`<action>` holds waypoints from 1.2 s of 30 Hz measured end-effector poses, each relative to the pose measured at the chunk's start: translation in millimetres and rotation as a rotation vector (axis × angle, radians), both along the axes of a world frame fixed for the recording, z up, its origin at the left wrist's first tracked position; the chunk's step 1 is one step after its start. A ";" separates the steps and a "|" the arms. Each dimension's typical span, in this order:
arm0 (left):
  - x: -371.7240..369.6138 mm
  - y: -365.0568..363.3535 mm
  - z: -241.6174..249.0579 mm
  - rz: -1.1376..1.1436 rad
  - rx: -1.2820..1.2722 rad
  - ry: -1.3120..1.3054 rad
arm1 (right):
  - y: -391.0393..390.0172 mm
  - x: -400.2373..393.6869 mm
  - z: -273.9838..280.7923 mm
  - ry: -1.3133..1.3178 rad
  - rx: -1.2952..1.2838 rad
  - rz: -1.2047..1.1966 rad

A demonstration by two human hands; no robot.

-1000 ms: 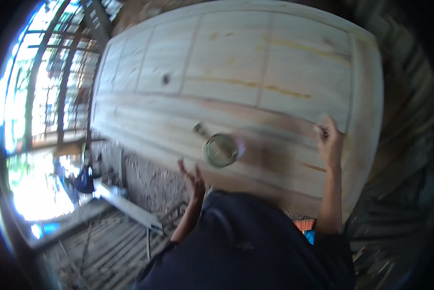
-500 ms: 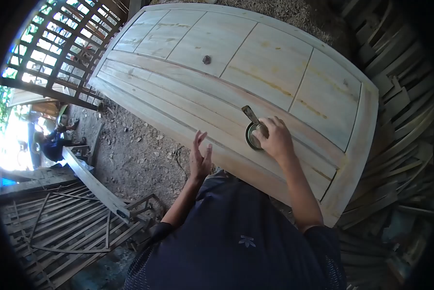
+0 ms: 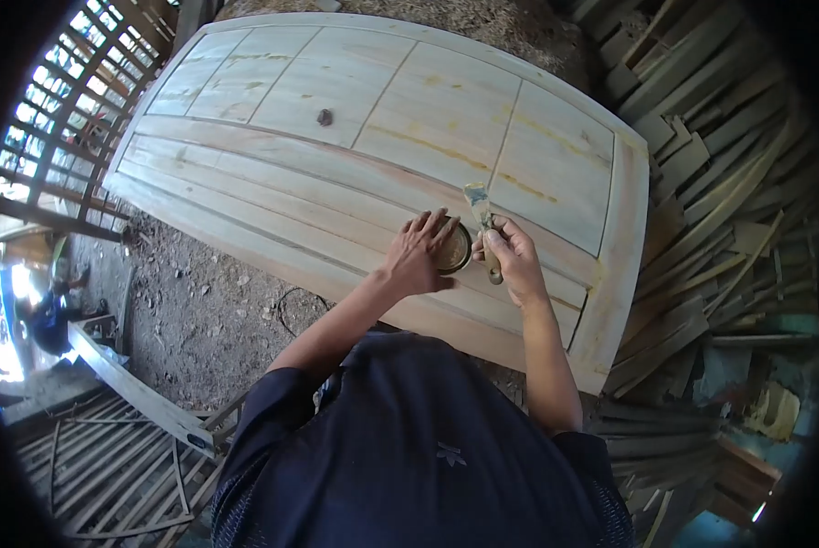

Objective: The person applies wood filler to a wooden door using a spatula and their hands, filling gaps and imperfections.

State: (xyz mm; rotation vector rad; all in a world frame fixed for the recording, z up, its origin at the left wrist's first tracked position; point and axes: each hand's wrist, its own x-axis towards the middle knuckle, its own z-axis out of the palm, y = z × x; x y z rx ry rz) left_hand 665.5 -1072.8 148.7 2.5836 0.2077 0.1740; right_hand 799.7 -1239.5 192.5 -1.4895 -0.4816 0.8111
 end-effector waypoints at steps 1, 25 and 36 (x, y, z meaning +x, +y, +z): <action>6.8 2.6 -2.4 -0.004 -0.051 0.009 | -5.1 -1.7 5.2 0.073 0.025 0.012; -164.3 55.0 -47.3 0.929 -1.262 -0.388 | 41.4 -0.9 44.2 -1.435 -0.694 0.734; -218.1 30.8 -60.7 1.079 -1.230 -0.459 | 78.3 0.3 22.5 -1.540 -0.699 0.856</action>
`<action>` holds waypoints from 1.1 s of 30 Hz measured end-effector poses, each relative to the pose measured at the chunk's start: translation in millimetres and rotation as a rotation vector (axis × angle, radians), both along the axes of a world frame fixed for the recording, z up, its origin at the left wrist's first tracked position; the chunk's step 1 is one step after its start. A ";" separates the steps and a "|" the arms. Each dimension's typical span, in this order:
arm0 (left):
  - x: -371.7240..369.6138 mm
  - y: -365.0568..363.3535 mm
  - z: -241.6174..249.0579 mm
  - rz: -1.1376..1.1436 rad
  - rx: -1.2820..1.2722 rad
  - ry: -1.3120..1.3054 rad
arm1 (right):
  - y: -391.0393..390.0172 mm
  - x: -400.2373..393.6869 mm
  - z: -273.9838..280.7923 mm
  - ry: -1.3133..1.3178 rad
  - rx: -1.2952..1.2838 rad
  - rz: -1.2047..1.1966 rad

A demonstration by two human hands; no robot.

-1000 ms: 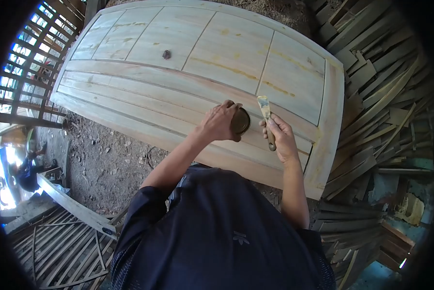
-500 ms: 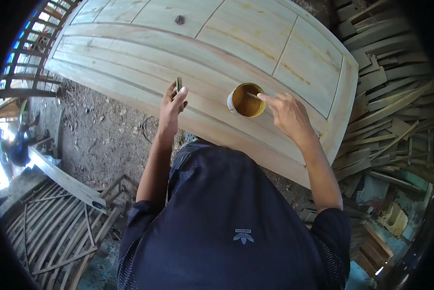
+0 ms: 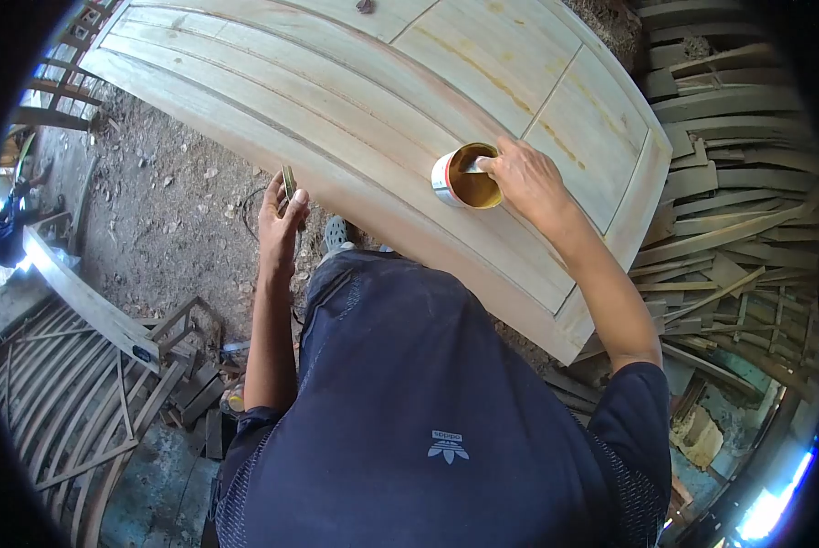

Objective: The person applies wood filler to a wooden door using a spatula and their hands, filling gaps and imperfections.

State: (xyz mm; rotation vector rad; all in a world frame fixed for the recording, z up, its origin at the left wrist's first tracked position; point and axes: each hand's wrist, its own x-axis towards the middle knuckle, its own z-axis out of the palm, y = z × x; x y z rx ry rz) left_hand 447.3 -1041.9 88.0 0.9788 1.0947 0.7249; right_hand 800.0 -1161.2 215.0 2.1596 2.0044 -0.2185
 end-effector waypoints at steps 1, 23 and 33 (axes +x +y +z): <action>-2.6 0.3 -3.0 -0.036 -0.018 0.016 | 1.5 1.4 -5.2 -0.034 -0.004 0.037; -0.3 1.9 -5.3 -0.105 0.011 0.047 | -39.1 43.2 23.5 0.554 0.020 -0.215; 26.5 -2.3 16.6 -0.152 0.100 0.083 | -39.6 9.8 -1.4 0.046 0.214 -0.040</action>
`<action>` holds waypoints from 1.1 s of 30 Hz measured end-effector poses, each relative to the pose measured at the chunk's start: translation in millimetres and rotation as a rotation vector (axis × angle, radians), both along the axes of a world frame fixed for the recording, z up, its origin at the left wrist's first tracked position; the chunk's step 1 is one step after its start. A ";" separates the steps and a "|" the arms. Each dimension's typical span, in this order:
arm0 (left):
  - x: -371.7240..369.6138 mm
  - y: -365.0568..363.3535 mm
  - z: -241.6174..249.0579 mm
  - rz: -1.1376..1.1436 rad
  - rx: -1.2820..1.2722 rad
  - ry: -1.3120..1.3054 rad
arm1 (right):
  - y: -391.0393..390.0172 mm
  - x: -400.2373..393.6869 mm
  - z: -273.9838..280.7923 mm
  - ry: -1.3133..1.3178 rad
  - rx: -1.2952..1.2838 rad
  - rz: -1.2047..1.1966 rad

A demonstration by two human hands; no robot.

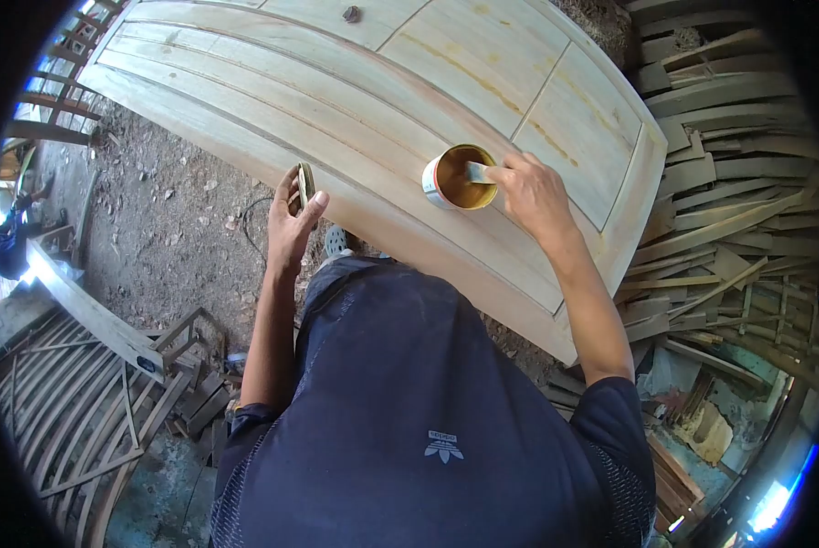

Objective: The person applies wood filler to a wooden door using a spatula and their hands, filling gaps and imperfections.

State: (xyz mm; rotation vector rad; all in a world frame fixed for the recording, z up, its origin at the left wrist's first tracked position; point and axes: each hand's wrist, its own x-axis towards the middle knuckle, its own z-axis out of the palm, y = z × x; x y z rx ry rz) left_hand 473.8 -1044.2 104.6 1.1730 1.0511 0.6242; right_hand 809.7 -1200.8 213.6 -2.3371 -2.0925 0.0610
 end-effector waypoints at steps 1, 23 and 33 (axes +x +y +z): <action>0.3 0.2 1.0 0.012 -0.020 -0.030 | -2.8 0.3 3.3 0.000 0.002 0.006; 113.6 -26.1 39.8 -0.448 0.472 0.132 | -63.9 -11.6 -86.2 0.319 0.671 -0.167; 187.8 -52.8 58.8 -0.723 0.889 0.326 | -87.2 -2.2 -63.0 2.100 0.495 -0.628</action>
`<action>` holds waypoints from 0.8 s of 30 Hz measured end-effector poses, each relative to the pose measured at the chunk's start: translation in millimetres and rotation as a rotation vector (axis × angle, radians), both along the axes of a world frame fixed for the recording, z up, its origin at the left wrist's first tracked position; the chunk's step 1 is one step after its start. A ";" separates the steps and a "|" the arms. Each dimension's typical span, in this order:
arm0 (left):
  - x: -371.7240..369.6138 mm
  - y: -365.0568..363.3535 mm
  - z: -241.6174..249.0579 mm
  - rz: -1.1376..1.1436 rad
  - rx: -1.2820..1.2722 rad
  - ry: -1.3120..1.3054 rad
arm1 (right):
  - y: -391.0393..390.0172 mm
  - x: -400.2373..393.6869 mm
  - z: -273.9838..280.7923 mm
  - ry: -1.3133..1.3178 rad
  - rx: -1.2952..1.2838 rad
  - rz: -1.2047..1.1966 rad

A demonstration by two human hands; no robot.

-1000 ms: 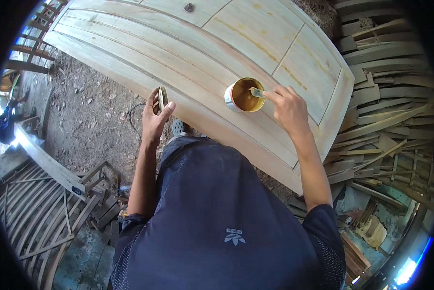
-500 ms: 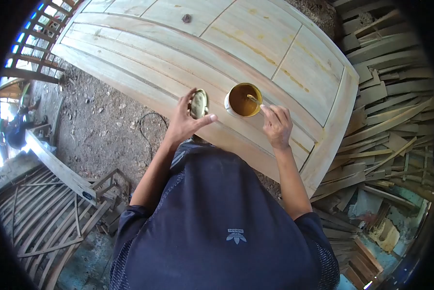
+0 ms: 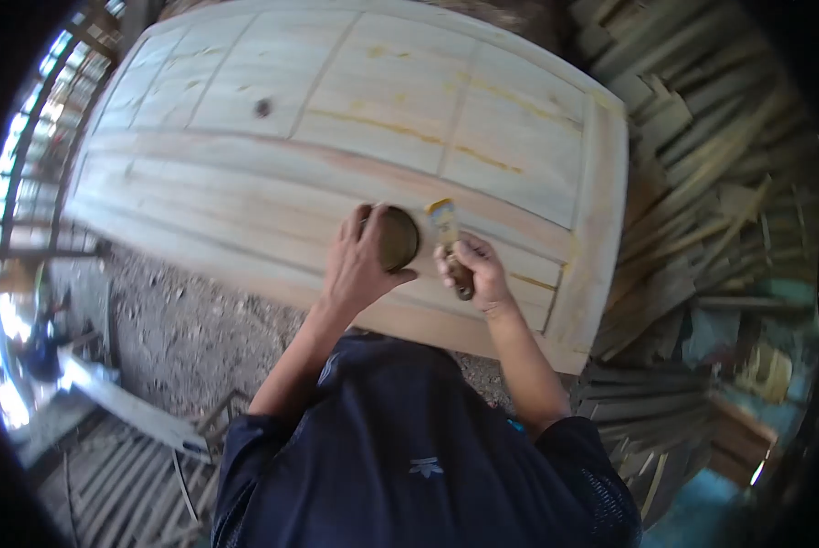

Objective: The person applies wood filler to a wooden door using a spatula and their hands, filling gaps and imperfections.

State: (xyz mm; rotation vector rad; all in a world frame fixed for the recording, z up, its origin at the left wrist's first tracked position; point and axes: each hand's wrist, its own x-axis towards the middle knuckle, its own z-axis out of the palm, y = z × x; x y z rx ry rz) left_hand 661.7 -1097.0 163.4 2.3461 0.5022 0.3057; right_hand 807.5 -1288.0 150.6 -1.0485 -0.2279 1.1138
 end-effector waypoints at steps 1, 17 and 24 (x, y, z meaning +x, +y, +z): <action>8.3 -3.3 -0.4 0.013 0.067 0.048 | -3.3 3.5 5.9 0.026 0.010 -0.028; 47.4 -19.9 -14.0 0.026 0.302 0.180 | -148.5 283.6 7.5 -0.275 -0.018 -0.500; 33.4 -19.2 -32.4 0.063 0.315 0.263 | -179.0 327.6 -15.7 -0.278 -0.016 -0.733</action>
